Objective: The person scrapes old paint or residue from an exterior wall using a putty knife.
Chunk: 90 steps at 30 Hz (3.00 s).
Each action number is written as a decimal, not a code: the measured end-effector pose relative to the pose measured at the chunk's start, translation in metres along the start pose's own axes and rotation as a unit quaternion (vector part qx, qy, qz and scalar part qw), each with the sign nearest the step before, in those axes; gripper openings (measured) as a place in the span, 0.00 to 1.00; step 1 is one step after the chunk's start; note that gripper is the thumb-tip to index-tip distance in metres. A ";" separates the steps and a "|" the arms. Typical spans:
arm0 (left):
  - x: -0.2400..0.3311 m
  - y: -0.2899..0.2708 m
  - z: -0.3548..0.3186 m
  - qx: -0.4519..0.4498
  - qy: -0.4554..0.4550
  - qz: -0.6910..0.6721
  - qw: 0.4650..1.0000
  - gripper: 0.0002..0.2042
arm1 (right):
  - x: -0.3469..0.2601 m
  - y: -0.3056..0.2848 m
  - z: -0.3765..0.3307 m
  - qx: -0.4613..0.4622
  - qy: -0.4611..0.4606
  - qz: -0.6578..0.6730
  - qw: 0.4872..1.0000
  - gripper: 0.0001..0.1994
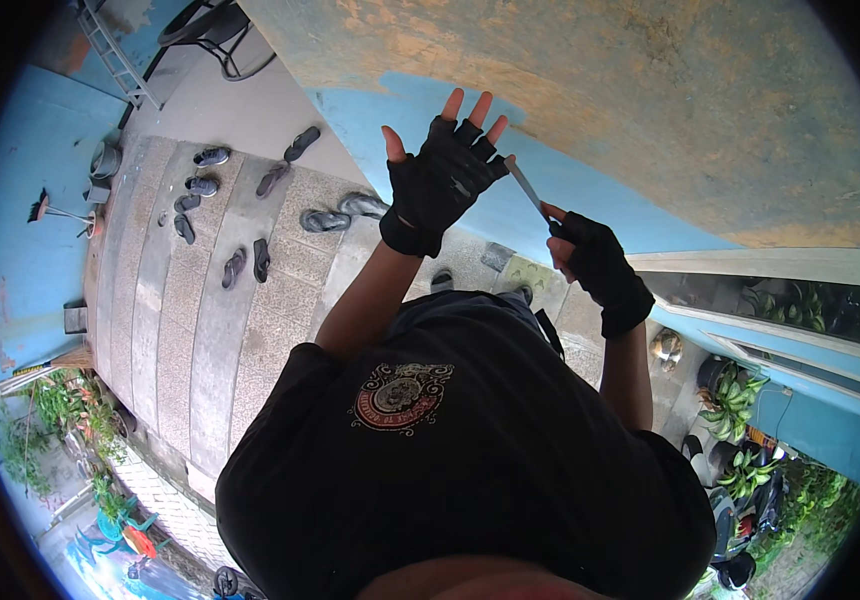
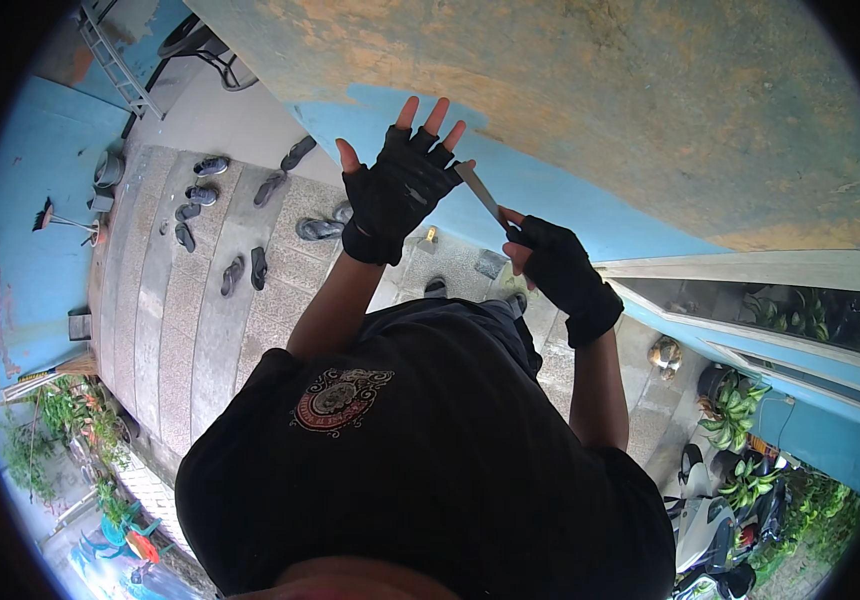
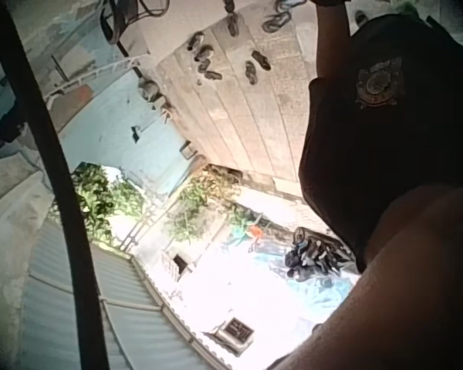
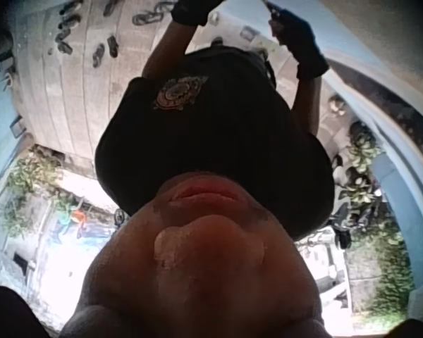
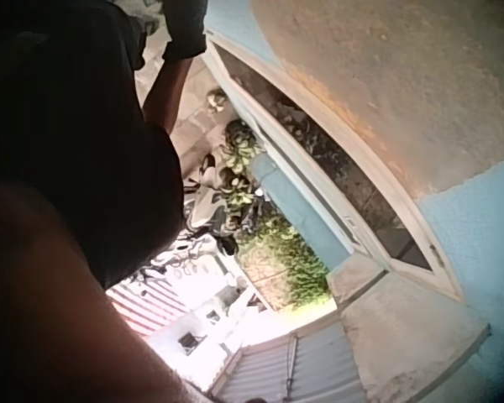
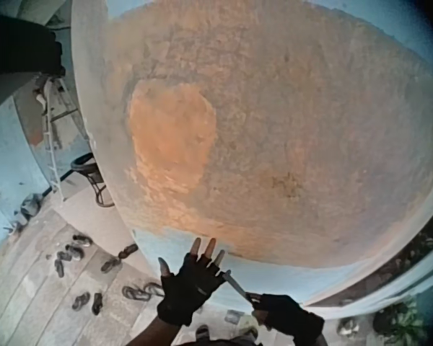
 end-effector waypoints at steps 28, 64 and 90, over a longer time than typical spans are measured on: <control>-0.004 0.023 -0.006 -0.060 -0.011 0.123 0.991 0.53 | 0.042 0.012 -0.012 -0.058 0.093 0.112 0.988 0.18; -0.113 -0.055 0.016 0.130 -0.066 0.131 0.981 0.21 | 0.054 0.045 0.026 -0.054 0.029 0.531 0.845 0.05; -0.131 -0.074 0.056 0.168 0.092 -0.027 0.981 0.19 | 0.057 -0.021 0.057 -0.027 0.059 0.223 0.973 0.05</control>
Point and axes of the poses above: each hand's wrist, its own z-axis towards the middle knuckle, its own y-axis out of the palm, x = y × z, the point moved 5 cm from there along z, towards the middle knuckle, and after that the axes turned 2 degrees about -z, right-handed, at the moved point
